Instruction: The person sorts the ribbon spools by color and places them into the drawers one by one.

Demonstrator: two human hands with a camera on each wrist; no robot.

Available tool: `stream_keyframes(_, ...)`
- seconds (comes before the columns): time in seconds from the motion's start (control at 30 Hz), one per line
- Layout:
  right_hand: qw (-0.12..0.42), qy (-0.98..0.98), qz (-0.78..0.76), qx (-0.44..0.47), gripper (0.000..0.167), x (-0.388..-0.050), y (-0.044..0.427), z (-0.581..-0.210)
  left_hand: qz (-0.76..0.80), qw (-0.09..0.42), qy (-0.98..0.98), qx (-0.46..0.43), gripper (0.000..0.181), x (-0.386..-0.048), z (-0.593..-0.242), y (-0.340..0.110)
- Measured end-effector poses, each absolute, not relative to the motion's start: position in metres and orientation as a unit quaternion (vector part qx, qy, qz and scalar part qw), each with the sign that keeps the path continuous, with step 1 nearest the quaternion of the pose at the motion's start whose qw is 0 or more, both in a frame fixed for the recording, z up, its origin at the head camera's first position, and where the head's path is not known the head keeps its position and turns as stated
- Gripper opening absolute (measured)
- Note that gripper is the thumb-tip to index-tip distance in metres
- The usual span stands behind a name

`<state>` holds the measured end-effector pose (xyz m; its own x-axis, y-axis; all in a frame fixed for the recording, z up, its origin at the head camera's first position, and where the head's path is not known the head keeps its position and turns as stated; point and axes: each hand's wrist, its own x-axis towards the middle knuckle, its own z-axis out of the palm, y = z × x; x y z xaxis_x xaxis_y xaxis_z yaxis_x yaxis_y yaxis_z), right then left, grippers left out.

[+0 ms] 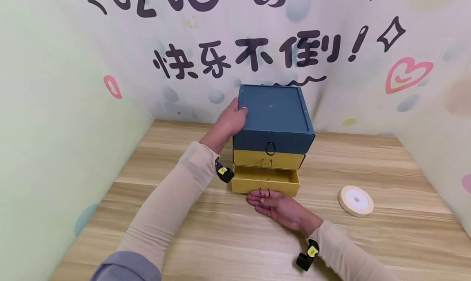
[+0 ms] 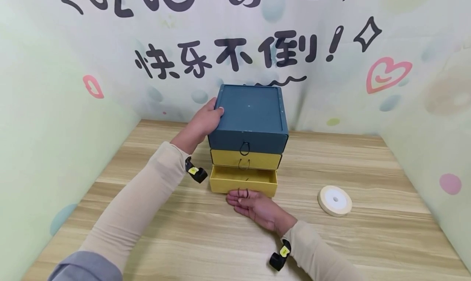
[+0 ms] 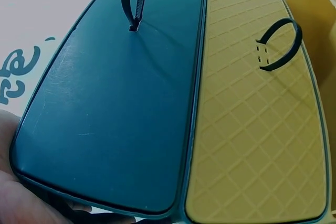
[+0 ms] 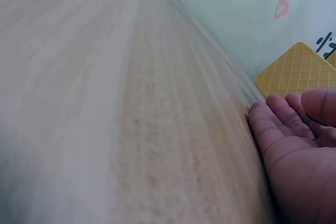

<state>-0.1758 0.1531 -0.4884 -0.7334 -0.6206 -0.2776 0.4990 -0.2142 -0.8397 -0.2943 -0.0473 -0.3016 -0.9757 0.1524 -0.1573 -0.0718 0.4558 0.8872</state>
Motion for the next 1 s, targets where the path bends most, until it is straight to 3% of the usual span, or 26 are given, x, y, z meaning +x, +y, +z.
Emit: stream_keyframes(1.0,0.352,0.525,-0.769,-0.094,0.045,-0.136,0.154,-0.49,0.52,0.107,0.848,0.019,0.062,-0.296,-0.303,-0.048)
